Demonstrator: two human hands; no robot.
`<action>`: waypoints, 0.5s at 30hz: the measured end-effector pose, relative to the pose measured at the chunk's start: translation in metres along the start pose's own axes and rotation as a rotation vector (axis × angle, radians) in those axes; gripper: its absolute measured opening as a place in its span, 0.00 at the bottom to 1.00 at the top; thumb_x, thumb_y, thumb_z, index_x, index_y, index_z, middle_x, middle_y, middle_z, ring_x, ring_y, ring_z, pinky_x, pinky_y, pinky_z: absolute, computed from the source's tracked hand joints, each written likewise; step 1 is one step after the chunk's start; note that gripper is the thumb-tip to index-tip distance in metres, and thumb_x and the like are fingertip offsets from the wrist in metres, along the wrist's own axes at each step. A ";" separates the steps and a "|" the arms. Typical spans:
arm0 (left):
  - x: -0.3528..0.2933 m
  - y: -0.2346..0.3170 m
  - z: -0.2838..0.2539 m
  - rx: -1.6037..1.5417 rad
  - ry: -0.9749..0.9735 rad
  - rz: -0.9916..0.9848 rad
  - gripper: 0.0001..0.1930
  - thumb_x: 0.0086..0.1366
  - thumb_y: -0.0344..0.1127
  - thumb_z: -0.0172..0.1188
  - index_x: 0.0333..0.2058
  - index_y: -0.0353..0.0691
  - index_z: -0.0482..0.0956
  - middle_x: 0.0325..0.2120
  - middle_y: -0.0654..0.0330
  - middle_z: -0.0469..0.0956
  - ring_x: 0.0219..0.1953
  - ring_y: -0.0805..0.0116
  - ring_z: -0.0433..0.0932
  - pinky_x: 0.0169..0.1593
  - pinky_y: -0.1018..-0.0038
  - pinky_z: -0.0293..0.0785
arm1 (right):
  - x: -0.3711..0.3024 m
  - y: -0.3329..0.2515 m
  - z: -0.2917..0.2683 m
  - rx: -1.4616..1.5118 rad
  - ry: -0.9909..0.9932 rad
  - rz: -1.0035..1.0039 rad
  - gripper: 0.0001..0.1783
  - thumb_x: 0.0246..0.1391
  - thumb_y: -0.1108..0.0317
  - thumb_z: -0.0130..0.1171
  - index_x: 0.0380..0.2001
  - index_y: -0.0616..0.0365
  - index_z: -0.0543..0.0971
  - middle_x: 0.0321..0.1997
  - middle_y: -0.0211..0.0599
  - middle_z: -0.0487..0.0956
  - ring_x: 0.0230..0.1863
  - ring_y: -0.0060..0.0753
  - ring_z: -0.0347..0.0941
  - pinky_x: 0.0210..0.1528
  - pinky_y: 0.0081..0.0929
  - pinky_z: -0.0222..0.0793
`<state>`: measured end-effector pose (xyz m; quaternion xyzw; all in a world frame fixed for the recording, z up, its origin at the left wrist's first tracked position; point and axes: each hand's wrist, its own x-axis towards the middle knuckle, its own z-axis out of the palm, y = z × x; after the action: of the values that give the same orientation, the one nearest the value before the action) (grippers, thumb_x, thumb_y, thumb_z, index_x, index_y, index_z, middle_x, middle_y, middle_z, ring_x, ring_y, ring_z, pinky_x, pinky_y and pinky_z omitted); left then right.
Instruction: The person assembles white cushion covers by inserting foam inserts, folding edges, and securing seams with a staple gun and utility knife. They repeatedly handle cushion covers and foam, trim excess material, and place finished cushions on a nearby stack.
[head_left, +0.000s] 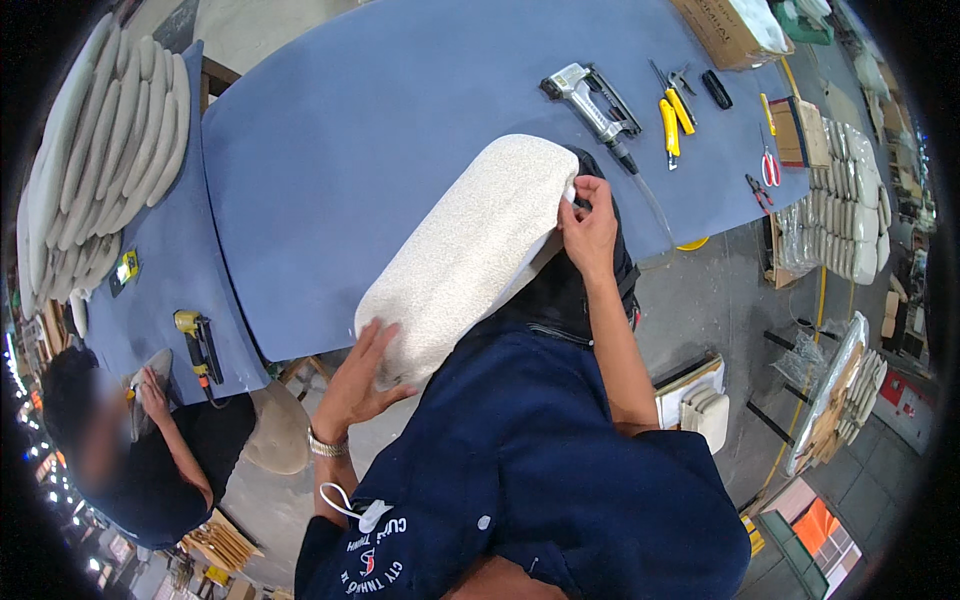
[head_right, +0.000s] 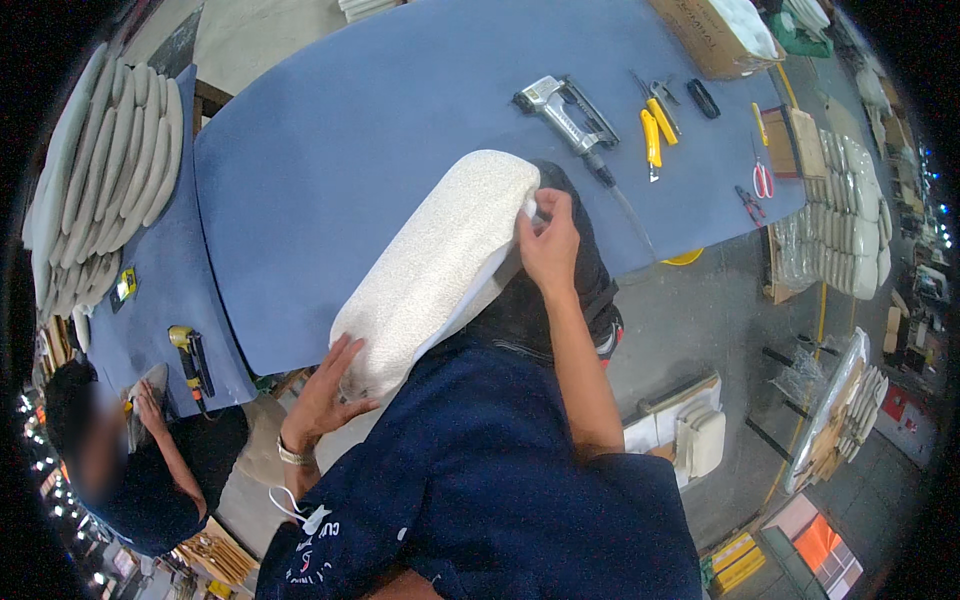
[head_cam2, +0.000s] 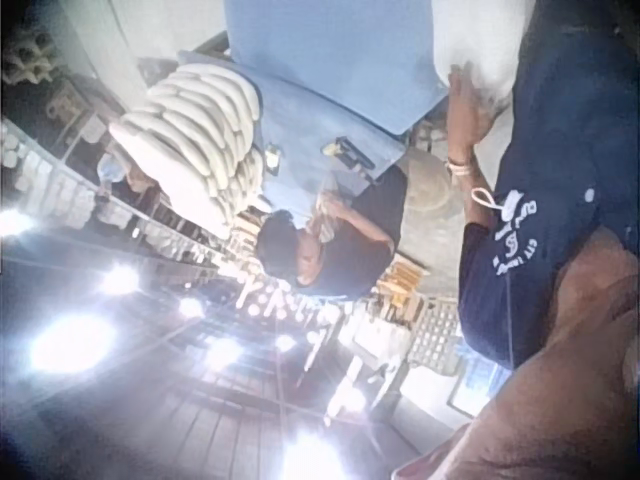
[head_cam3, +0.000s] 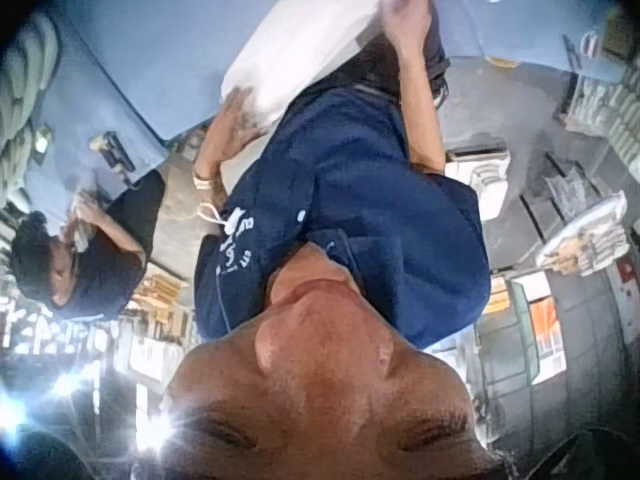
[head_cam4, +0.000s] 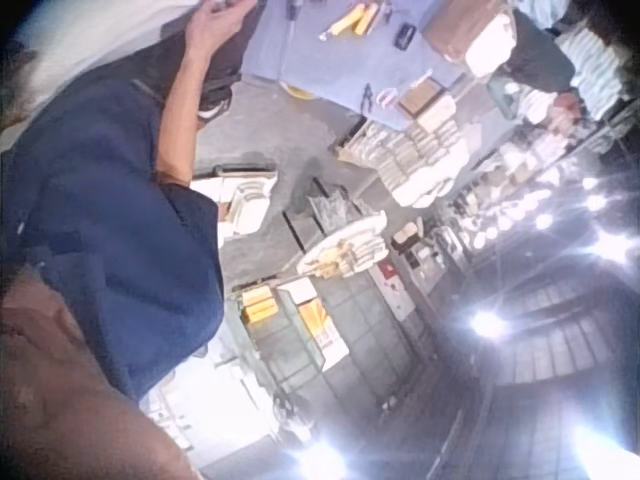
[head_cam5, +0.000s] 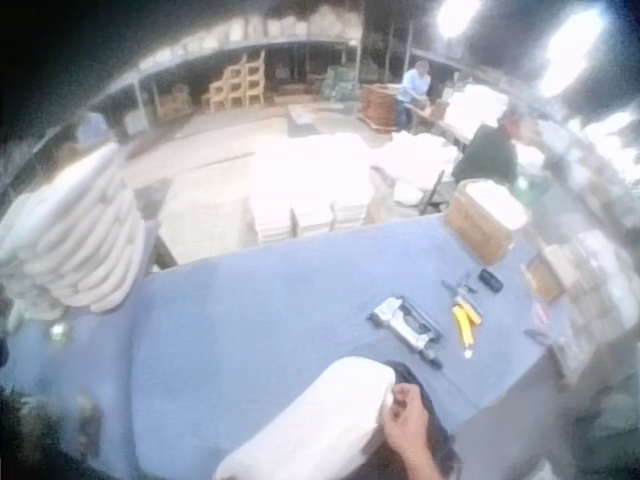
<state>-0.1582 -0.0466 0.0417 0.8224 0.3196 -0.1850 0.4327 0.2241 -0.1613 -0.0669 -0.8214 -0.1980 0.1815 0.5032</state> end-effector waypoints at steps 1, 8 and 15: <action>0.013 0.017 -0.012 -0.009 0.040 0.083 0.52 0.53 0.53 0.76 0.73 0.48 0.59 0.73 0.41 0.55 0.74 0.41 0.54 0.73 0.54 0.59 | 0.002 0.000 0.001 0.003 -0.008 0.011 0.21 0.56 0.71 0.66 0.52 0.61 0.73 0.50 0.44 0.82 0.42 0.32 0.81 0.42 0.29 0.76; 0.206 0.156 0.006 0.307 0.478 0.593 0.37 0.57 0.33 0.65 0.67 0.44 0.67 0.70 0.46 0.62 0.70 0.46 0.65 0.64 0.58 0.72 | 0.001 -0.005 0.008 0.286 -0.062 0.041 0.18 0.59 0.73 0.64 0.51 0.61 0.74 0.44 0.39 0.82 0.39 0.25 0.78 0.39 0.25 0.74; 0.277 0.129 -0.010 -0.202 0.538 0.618 0.11 0.67 0.38 0.62 0.43 0.44 0.88 0.48 0.55 0.85 0.51 0.50 0.84 0.49 0.64 0.82 | 0.014 -0.005 0.023 0.321 -0.037 0.100 0.18 0.57 0.77 0.61 0.51 0.62 0.73 0.42 0.38 0.81 0.40 0.24 0.77 0.39 0.23 0.74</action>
<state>0.1317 0.0084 -0.0374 0.8521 0.1761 0.2070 0.4473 0.2240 -0.1343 -0.0734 -0.7358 -0.1346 0.2506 0.6145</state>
